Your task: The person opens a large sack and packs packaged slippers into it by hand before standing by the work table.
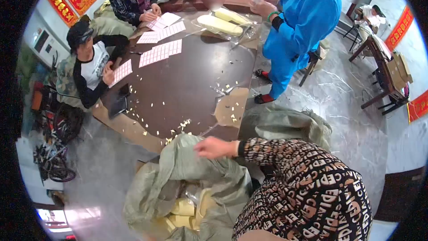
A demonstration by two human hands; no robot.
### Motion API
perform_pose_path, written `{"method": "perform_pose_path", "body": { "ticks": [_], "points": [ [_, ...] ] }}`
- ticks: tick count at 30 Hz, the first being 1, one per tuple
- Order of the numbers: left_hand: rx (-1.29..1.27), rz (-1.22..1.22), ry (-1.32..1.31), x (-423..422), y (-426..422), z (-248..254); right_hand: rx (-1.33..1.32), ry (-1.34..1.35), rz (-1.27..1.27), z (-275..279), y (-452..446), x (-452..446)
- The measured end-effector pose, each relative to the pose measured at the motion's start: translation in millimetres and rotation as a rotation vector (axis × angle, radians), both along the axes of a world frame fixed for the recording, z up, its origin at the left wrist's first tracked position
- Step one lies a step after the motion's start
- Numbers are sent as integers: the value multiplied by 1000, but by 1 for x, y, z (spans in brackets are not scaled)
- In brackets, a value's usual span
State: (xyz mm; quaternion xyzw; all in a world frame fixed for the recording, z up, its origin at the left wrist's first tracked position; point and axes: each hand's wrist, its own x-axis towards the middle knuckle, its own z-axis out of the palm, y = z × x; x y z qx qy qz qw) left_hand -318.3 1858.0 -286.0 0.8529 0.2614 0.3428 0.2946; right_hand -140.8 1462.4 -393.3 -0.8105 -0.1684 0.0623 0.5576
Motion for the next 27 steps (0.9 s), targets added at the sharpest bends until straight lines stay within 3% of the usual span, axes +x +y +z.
{"method": "perform_pose_path", "body": {
  "ticks": [2,4,6,8,9,11,16,18,19,21,27],
  "points": [
    [144,-115,297,28,-38,18,-86,-140,-234,2,-35,9],
    [45,-129,136,56,-35,-57,-157,-143,-284,0,-72,19],
    [55,-328,257,89,-137,-15,-232,-151,-345,-6,-97,36],
    [331,-542,474,117,-176,-21,-596,-373,-389,-22,-118,46],
    [340,-546,498,124,-190,-27,-776,-466,-405,-29,-126,41],
    [771,-421,552,127,-211,-41,-738,-412,-367,-37,-129,36],
    [708,-431,580,148,-223,-49,-658,-375,-324,-40,-134,45],
    [409,-657,584,159,-230,-69,-637,-374,-348,-40,-128,40],
    [419,-664,585,165,-239,-84,-616,-391,-364,-44,-128,41],
    [550,-793,345,174,-259,-117,-580,-427,-396,-53,-130,41],
    [627,-557,514,184,-310,-154,-539,-411,-387,-53,-135,41]
  ]
}}
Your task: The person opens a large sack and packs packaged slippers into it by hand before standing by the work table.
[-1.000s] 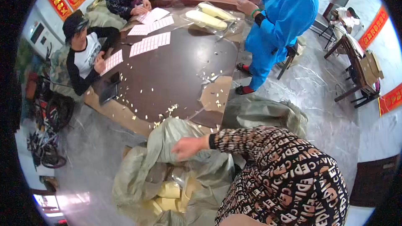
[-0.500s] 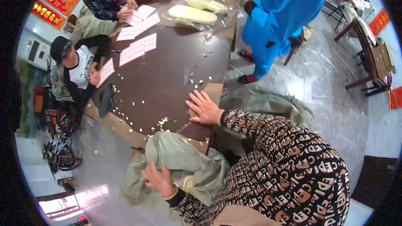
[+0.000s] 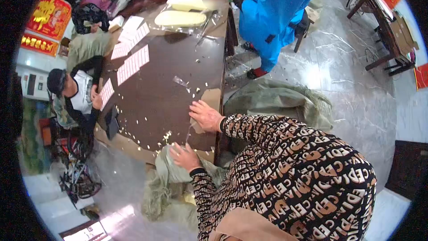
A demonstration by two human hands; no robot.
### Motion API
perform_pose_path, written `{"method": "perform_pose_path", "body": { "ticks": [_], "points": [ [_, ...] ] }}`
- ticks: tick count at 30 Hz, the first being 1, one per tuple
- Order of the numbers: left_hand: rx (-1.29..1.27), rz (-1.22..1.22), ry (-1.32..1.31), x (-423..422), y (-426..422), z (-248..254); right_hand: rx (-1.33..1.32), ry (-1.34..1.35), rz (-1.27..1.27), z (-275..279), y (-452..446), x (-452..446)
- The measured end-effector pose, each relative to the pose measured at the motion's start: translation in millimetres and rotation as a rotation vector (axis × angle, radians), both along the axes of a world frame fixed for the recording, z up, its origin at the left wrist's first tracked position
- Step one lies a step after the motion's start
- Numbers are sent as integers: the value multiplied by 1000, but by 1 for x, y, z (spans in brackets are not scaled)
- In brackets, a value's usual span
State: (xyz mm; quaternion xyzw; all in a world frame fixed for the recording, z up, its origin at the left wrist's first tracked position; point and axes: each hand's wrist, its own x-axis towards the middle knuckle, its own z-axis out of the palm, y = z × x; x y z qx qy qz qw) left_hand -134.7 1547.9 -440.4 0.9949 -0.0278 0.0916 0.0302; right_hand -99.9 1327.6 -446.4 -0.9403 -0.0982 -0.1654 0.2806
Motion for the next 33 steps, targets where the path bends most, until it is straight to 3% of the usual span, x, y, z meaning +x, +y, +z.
{"method": "perform_pose_path", "body": {
  "ticks": [2,13,33],
  "points": [
    [99,64,-29,-2,-2,-9,36,-2,4,-3,1,0],
    [-18,107,-22,-3,2,-16,65,-18,-6,5,4,-4],
    [-15,134,6,-6,-5,-4,94,-36,-21,4,5,-6]
  ]
}}
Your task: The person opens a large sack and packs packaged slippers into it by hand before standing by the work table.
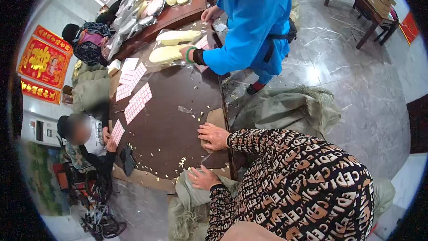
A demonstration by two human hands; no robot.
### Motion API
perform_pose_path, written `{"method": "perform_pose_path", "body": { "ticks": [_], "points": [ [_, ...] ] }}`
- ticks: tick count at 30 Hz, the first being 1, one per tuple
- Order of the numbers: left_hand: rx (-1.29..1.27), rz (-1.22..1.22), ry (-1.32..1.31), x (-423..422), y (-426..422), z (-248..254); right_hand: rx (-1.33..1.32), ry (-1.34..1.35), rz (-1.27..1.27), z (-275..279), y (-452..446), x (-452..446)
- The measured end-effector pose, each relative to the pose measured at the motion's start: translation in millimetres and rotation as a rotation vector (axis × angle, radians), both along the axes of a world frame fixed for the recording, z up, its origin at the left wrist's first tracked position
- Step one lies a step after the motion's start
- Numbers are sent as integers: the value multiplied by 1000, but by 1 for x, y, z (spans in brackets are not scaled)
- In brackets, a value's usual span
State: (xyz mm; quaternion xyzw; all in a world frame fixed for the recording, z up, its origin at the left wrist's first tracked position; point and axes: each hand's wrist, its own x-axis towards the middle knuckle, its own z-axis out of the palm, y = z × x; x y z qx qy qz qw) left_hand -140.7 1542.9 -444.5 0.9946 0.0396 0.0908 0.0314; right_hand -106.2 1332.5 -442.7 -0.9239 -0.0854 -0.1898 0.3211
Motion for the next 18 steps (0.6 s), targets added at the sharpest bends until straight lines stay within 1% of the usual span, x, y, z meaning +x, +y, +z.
{"method": "perform_pose_path", "body": {
  "ticks": [5,8,13,16,18],
  "points": [
    [19,15,-25,2,3,-8,-17,-4,-1,7,0,0],
    [34,-18,-57,2,5,-13,-18,-1,-8,8,0,-1],
    [20,-15,-63,1,4,-8,-30,-10,-6,6,0,-1],
    [-62,-9,29,2,3,-3,-16,-24,-22,6,1,-2],
    [-51,-6,8,2,2,-3,-24,-29,-17,6,1,-1]
  ]
}}
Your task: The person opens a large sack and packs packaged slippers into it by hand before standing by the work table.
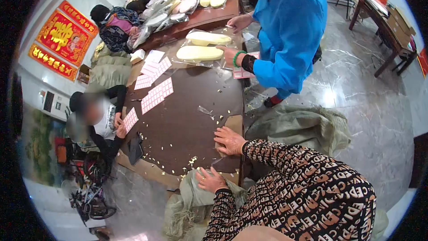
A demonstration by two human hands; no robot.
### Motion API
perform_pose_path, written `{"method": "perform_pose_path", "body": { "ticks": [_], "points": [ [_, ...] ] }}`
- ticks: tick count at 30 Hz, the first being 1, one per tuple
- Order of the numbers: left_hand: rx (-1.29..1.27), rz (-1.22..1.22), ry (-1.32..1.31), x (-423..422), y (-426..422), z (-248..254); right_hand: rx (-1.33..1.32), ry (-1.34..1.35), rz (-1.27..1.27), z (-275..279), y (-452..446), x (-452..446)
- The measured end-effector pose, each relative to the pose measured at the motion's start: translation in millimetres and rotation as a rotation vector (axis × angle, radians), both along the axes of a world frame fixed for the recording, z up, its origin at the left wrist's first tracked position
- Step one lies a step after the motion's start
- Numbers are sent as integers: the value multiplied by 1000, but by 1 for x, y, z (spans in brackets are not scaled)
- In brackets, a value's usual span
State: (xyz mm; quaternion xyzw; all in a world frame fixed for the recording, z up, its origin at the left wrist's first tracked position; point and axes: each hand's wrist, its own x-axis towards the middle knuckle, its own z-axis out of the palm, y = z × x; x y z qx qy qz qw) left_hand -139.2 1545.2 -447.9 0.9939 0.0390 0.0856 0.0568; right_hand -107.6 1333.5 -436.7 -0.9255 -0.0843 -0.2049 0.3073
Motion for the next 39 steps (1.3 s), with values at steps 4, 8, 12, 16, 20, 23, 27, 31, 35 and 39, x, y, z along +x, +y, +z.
{"method": "perform_pose_path", "body": {
  "ticks": [4,8,12,16,20,23,27,31,35,39],
  "points": [
    [26,-7,-25,-1,0,1,-5,1,-5,0,0,0],
    [-2,-3,5,-1,0,3,-3,17,-4,5,0,1],
    [-29,2,37,-2,0,4,5,35,-15,7,1,0],
    [-48,4,52,-1,-1,6,9,32,-15,8,1,0],
    [-64,1,42,-1,-1,7,8,28,-11,7,0,0],
    [-78,-3,28,-3,-1,7,-2,14,-13,7,0,-1],
    [-78,-7,25,3,0,9,13,49,31,12,-7,19],
    [-69,-6,27,-2,0,8,469,264,-53,45,-30,81],
    [-75,11,26,-1,0,8,935,363,-213,80,-72,176],
    [-86,-7,-20,0,0,7,988,180,-274,73,-108,254]
  ]
}}
